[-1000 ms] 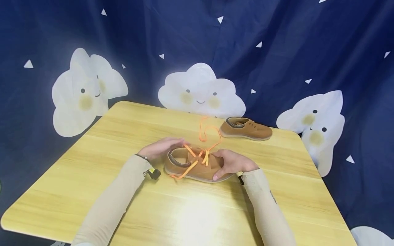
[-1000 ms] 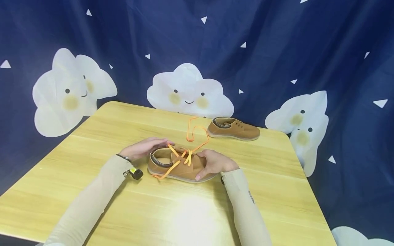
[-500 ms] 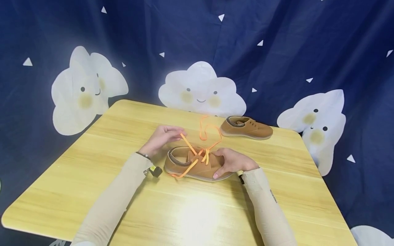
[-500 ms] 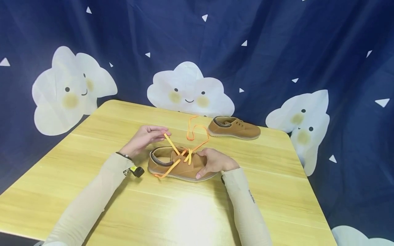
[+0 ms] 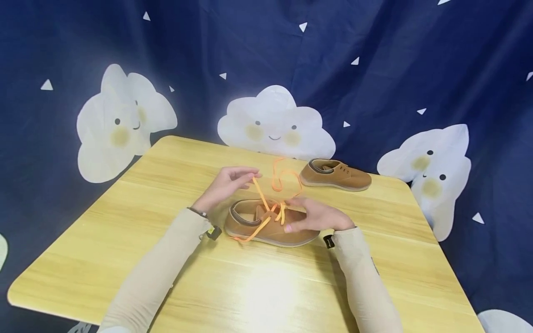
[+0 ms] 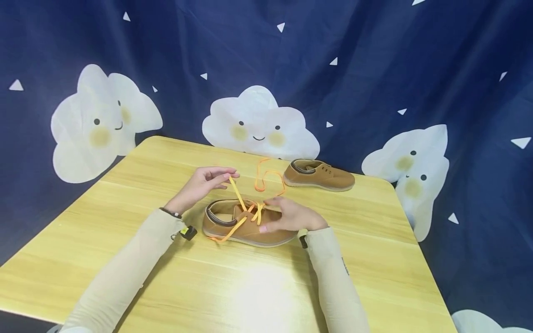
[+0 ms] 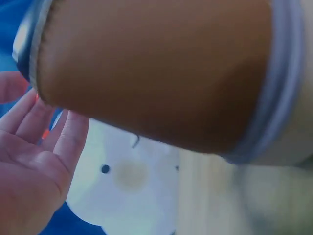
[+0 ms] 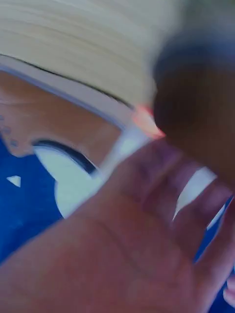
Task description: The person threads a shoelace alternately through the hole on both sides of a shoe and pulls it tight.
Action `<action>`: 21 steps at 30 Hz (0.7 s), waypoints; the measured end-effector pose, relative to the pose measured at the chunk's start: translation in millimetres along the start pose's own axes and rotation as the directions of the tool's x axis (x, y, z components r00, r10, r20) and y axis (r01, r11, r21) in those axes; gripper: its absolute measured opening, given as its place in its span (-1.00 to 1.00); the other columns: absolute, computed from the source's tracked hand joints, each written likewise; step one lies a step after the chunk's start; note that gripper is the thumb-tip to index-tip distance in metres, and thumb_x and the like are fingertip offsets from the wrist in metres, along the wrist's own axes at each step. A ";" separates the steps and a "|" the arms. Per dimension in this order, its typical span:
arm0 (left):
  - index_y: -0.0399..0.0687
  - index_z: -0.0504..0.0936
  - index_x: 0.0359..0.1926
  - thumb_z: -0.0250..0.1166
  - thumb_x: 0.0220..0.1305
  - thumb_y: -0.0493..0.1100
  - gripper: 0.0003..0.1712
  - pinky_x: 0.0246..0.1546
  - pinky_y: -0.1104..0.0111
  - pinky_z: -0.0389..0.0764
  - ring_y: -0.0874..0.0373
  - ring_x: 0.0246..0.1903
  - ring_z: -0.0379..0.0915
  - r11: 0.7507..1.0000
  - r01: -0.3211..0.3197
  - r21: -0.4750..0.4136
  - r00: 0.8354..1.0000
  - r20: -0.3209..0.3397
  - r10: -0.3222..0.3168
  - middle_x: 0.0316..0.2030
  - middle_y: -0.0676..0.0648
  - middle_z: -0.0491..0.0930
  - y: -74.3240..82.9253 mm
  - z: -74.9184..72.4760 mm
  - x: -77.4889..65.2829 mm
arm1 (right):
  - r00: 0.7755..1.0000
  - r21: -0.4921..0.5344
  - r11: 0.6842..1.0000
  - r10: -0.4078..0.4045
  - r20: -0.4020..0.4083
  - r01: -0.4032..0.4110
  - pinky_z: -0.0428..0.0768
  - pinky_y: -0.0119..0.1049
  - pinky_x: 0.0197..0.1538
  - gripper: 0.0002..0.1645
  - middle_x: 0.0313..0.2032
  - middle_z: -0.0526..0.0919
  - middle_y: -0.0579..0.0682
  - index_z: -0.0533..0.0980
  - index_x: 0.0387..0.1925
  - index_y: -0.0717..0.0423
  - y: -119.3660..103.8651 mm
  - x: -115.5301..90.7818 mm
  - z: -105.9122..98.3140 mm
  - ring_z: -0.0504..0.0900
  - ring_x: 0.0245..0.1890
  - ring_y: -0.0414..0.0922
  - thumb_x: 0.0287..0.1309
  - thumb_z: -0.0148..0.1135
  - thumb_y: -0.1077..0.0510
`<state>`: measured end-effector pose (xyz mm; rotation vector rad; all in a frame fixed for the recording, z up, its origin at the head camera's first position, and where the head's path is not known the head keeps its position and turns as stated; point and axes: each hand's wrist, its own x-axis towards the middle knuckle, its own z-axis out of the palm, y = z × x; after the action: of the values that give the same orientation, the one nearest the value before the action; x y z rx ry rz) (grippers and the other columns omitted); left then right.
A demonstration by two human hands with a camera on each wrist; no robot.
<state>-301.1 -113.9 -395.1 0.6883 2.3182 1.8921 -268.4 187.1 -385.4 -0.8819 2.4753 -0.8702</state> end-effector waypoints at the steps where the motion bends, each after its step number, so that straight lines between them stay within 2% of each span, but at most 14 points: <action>1: -0.17 0.58 0.31 0.16 0.57 -0.09 -0.57 0.21 0.05 0.64 -0.09 0.20 0.62 1.000 -0.026 0.016 1.000 0.009 0.026 0.21 -0.21 0.67 3.2 2.1 -0.3 | 0.999 0.013 1.000 -0.014 -0.053 0.015 0.38 0.17 0.47 -0.10 0.42 0.49 0.13 0.35 0.48 0.17 -4.9 1.2 -0.7 0.41 0.46 0.14 0.23 0.47 -0.08; 3: -0.11 0.59 0.31 0.16 0.57 -0.07 -0.58 0.27 0.04 0.60 -0.10 0.26 0.58 0.997 -0.065 0.038 0.998 0.022 0.064 0.22 -0.15 0.68 9.4 6.2 -1.1 | 0.984 0.031 0.997 -0.061 -0.166 0.067 0.48 0.17 0.40 -0.30 0.38 0.54 0.13 0.43 0.41 0.17 -18.5 5.3 -0.9 0.51 0.40 0.13 0.36 0.34 -0.03; 5: -0.06 0.60 0.30 0.16 0.57 -0.05 -0.59 0.32 0.06 0.56 -0.07 0.30 0.56 0.994 -0.097 0.057 0.995 0.039 0.095 0.22 -0.11 0.68 15.0 9.6 -2.1 | 0.958 0.062 0.988 -0.123 -0.258 0.144 0.58 0.13 0.31 -0.47 0.30 0.63 0.14 0.52 0.33 0.18 -32.0 13.5 0.8 0.61 0.29 0.10 0.44 0.25 0.06; 8: -0.02 0.62 0.29 0.17 0.56 -0.05 -0.61 0.35 0.08 0.54 0.01 0.29 0.57 0.989 -0.136 0.061 0.989 0.064 0.132 0.23 -0.05 0.68 22.5 14.3 -4.1 | 0.928 0.129 0.971 -0.144 -0.343 0.199 0.66 -0.05 0.20 -0.60 0.16 0.72 0.13 0.62 0.22 0.17 -49.3 26.8 6.2 0.69 0.13 -0.02 0.48 0.19 0.11; 12: 0.01 0.62 0.30 0.18 0.56 -0.05 -0.60 0.35 0.04 0.54 0.03 0.31 0.56 0.984 -0.164 0.062 0.982 0.100 0.157 0.28 -0.04 0.64 29.1 19.3 -7.2 | 0.905 0.268 0.936 -0.101 -0.413 0.227 0.64 -0.25 0.06 -0.72 -0.09 0.78 0.23 0.71 0.01 0.22 -60.5 40.3 13.9 0.71 -0.06 -0.04 0.48 0.19 0.16; 15: 0.05 0.54 0.38 0.18 0.55 -0.05 -0.54 0.35 0.01 0.53 0.01 0.33 0.53 0.982 -0.172 0.081 0.981 0.104 0.164 0.30 -0.07 0.62 31.4 21.6 -9.2 | 0.876 0.348 0.903 -0.060 -0.479 0.252 0.65 -0.29 0.02 -0.75 -0.22 0.78 0.31 0.72 -0.10 0.28 -63.1 43.1 17.2 0.73 -0.15 -0.02 0.46 0.22 0.18; 18: 0.13 0.35 0.52 0.19 0.54 -0.07 -0.41 0.36 -0.03 0.51 -0.02 0.31 0.55 0.979 -0.182 0.093 0.981 0.088 0.174 0.29 -0.10 0.62 31.7 23.0 -9.5 | 0.830 0.387 0.878 -0.019 -0.558 0.281 0.67 -0.27 0.05 -0.73 -0.26 0.80 0.25 0.71 -0.10 0.29 -65.1 39.8 16.2 0.77 -0.20 -0.10 0.46 0.21 0.16; 21: 0.17 0.25 0.55 0.21 0.53 -0.06 -0.34 0.31 -0.02 0.55 0.01 0.24 0.59 0.973 -0.180 0.145 0.983 0.070 0.171 0.23 -0.09 0.66 29.1 24.9 -7.9 | 0.762 0.390 0.860 0.002 -0.648 0.329 0.71 -0.23 0.04 -0.71 -0.33 0.81 0.05 0.69 -0.06 0.33 -66.8 34.0 11.5 0.77 -0.28 -0.20 0.48 0.20 0.17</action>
<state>-277.2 -90.0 -375.2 0.9808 2.4569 1.7469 -258.3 118.6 -354.4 -0.7049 2.4817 -2.0432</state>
